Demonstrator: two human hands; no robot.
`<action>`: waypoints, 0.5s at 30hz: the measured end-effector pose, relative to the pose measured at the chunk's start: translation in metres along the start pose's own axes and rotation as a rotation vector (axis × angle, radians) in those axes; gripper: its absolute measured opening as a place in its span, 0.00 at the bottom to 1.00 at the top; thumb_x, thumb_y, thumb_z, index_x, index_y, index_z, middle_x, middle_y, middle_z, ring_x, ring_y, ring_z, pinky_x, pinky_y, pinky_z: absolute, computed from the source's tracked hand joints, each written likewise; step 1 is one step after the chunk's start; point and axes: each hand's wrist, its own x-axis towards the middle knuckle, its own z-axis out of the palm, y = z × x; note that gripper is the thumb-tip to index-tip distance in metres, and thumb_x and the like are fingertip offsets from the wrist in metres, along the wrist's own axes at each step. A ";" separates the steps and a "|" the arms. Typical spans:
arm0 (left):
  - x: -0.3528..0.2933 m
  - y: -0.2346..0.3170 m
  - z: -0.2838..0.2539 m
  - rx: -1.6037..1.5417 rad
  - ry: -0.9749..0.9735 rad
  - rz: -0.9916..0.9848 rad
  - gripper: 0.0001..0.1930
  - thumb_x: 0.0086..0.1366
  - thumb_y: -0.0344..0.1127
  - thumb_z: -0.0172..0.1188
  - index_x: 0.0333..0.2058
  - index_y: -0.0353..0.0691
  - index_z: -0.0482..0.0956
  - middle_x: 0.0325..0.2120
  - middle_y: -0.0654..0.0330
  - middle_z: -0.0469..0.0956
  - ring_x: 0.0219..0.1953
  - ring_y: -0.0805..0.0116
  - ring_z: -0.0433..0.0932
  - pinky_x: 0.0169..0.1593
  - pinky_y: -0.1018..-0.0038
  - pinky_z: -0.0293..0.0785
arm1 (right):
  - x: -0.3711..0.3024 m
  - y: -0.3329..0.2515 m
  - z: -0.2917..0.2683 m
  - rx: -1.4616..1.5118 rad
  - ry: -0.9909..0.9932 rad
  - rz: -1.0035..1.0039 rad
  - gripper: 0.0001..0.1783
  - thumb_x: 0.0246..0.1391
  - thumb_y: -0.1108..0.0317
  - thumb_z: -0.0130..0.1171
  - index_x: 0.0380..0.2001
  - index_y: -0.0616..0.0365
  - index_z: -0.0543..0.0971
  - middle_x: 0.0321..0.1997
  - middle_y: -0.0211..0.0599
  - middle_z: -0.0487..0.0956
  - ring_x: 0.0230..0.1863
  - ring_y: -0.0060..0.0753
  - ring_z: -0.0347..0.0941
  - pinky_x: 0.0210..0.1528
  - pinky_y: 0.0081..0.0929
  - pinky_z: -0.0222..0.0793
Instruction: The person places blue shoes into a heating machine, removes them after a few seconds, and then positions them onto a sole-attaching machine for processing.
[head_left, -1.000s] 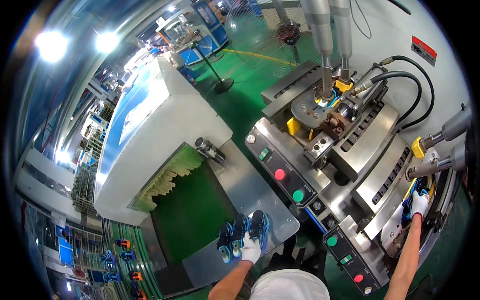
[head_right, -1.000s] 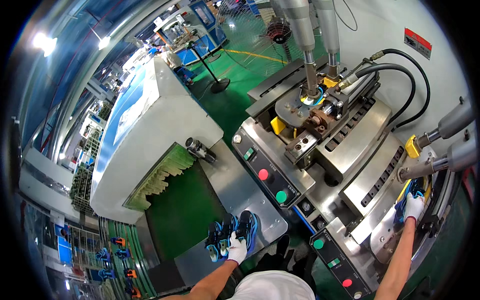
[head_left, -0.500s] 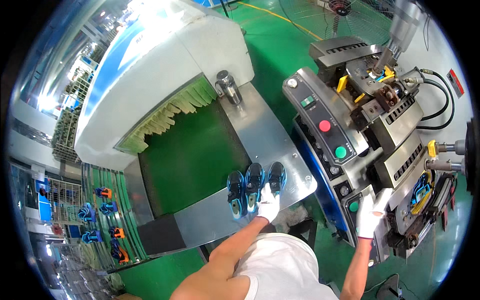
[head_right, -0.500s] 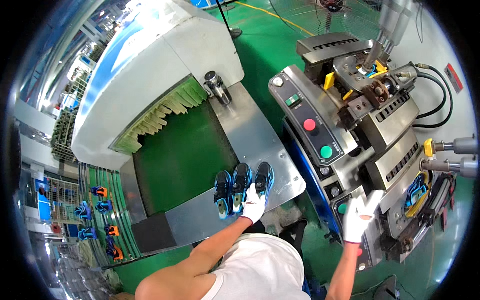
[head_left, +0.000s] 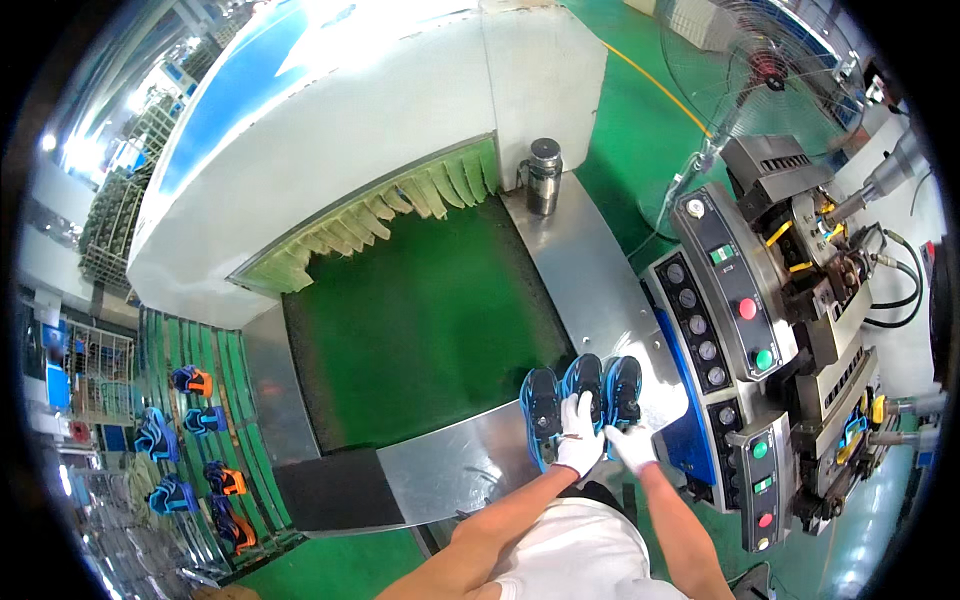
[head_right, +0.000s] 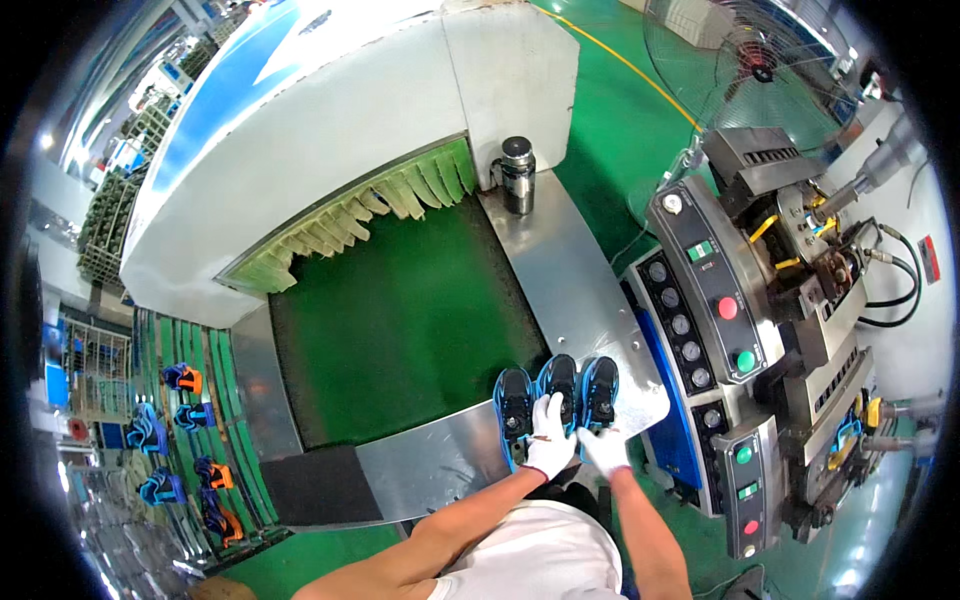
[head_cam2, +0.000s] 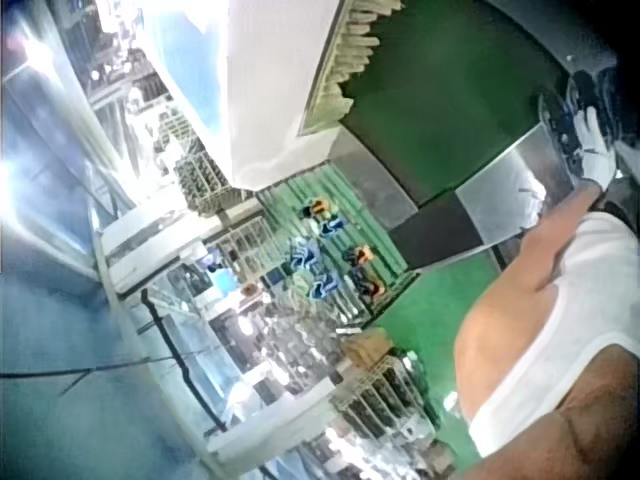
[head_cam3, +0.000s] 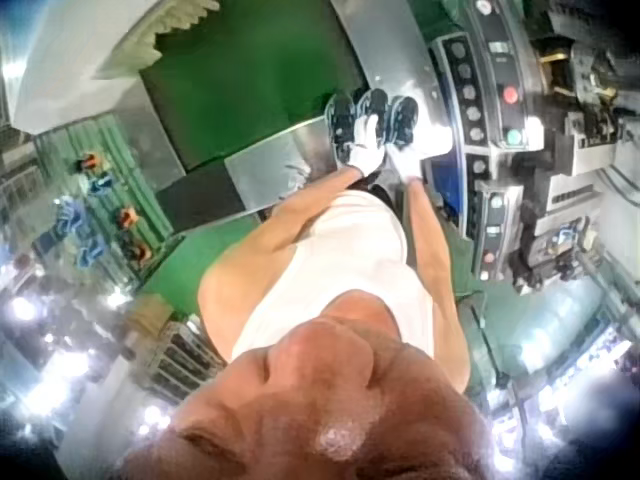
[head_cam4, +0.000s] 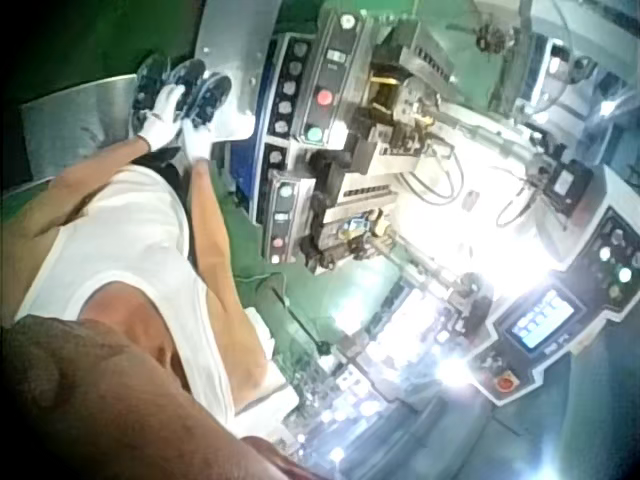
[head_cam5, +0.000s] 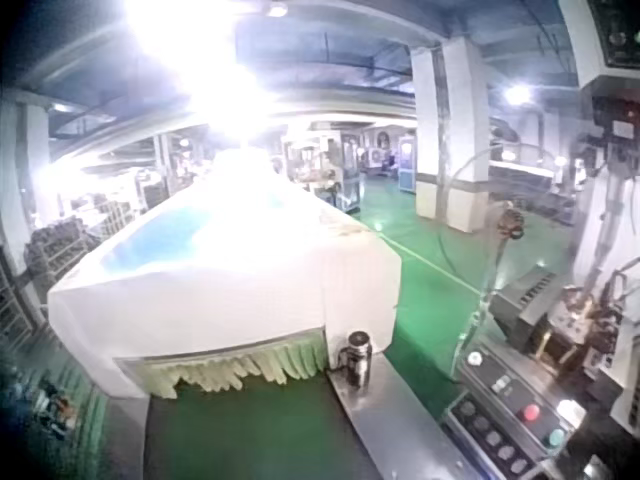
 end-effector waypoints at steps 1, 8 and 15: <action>0.006 0.011 0.003 -0.060 -0.037 0.035 0.46 0.55 0.27 0.68 0.70 0.39 0.54 0.65 0.32 0.57 0.68 0.31 0.58 0.73 0.50 0.56 | 0.030 0.031 0.041 0.258 0.289 -0.078 0.29 0.51 0.50 0.68 0.45 0.66 0.84 0.42 0.52 0.86 0.50 0.50 0.82 0.56 0.44 0.74; 0.022 0.009 -0.008 -0.024 -0.151 0.046 0.37 0.50 0.28 0.68 0.61 0.34 0.68 0.57 0.41 0.71 0.62 0.43 0.69 0.68 0.55 0.64 | 0.029 0.060 0.039 0.363 0.318 0.160 0.27 0.45 0.50 0.73 0.41 0.61 0.85 0.35 0.40 0.87 0.33 0.37 0.83 0.40 0.37 0.79; 0.013 0.069 -0.035 -0.104 -0.526 0.026 0.39 0.48 0.30 0.72 0.61 0.37 0.68 0.50 0.49 0.77 0.51 0.55 0.79 0.58 0.62 0.75 | -0.099 0.070 0.011 1.336 0.427 0.081 0.20 0.51 0.59 0.76 0.40 0.65 0.86 0.36 0.31 0.84 0.34 0.22 0.76 0.37 0.28 0.75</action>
